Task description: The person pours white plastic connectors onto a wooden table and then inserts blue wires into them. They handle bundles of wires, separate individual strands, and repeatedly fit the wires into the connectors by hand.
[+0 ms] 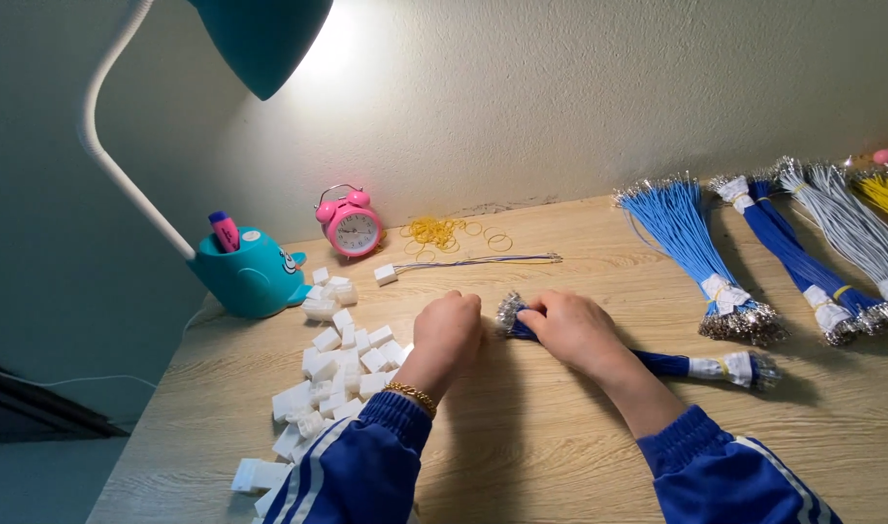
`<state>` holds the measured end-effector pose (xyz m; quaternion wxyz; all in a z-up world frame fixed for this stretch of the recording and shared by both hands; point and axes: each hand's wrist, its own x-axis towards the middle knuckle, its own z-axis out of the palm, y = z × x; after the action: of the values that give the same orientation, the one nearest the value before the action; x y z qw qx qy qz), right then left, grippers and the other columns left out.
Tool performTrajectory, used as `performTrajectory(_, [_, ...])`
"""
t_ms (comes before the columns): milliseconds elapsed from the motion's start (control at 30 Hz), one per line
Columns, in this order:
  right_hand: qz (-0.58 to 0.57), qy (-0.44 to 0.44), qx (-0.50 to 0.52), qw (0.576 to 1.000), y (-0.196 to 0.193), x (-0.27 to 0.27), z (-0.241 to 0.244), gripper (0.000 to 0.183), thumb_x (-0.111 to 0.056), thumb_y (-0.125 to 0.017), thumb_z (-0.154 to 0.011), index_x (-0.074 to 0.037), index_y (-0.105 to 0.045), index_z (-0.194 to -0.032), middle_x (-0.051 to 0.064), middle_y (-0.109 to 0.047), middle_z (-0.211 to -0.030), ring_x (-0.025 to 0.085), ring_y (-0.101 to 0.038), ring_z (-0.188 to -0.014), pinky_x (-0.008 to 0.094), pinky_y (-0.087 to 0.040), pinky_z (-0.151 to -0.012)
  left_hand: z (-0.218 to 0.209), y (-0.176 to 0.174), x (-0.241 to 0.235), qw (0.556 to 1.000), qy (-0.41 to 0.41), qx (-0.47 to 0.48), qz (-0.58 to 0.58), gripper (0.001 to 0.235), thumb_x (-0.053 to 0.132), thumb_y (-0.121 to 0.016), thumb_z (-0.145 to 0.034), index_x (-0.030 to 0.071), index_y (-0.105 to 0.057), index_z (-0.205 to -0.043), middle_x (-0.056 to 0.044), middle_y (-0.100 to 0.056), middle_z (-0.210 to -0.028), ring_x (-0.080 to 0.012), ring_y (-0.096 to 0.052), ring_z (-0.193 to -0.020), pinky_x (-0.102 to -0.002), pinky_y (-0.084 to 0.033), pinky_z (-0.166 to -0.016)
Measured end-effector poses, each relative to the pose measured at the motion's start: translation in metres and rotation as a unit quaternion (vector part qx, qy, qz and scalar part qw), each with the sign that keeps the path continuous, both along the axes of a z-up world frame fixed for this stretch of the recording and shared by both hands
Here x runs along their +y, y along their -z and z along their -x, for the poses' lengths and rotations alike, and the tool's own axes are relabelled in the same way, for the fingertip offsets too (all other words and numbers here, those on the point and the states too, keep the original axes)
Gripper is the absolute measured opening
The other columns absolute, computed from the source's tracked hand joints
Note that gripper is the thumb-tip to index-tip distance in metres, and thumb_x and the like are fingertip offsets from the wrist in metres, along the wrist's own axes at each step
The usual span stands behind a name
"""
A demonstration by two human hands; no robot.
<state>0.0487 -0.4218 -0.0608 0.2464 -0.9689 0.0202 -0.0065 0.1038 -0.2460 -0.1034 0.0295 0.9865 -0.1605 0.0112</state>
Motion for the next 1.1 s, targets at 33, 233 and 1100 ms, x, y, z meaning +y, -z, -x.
performTrajectory(33, [-0.051, -0.006, 0.03, 0.998, -0.006, 0.003, 0.006, 0.03, -0.041, -0.058, -0.088, -0.02, -0.073, -0.104, 0.008, -0.071, -0.103, 0.029, -0.061, -0.112, 0.039, -0.045, -0.098, 0.001, 0.0, 0.004, 1.0, -0.022, 0.016, 0.015, 0.022, 0.022, -0.059, -0.085, 0.008, -0.064, -0.101, -0.01, -0.06, -0.093, -0.0382, -0.07, -0.086, -0.052, -0.058, -0.07])
performTrajectory(233, [-0.192, -0.045, 0.052, 0.979, -0.011, 0.029, 0.018, 0.02, -0.032, -0.064, -0.084, -0.024, -0.077, -0.097, 0.004, -0.076, -0.09, 0.021, -0.068, -0.096, 0.035, -0.052, -0.085, 0.068, -0.064, 0.033, 0.972, -0.082, 0.064, 0.209, 0.026, 0.02, -0.056, -0.092, 0.007, -0.057, -0.114, -0.018, -0.067, -0.094, -0.0385, -0.07, -0.091, -0.048, -0.058, -0.076])
performTrajectory(1100, [-0.411, -0.153, 0.062, 0.897, 0.005, 0.038, 0.021, 0.016, -0.016, -0.071, -0.086, -0.005, -0.08, -0.094, 0.011, -0.073, -0.065, 0.012, -0.062, -0.063, 0.025, -0.053, -0.062, 0.096, -0.055, 0.058, 0.706, -0.034, 0.186, 0.682, 0.024, 0.019, -0.069, -0.091, 0.0, -0.069, -0.106, -0.008, -0.052, -0.065, -0.0104, -0.056, -0.052, -0.02, -0.052, -0.042])
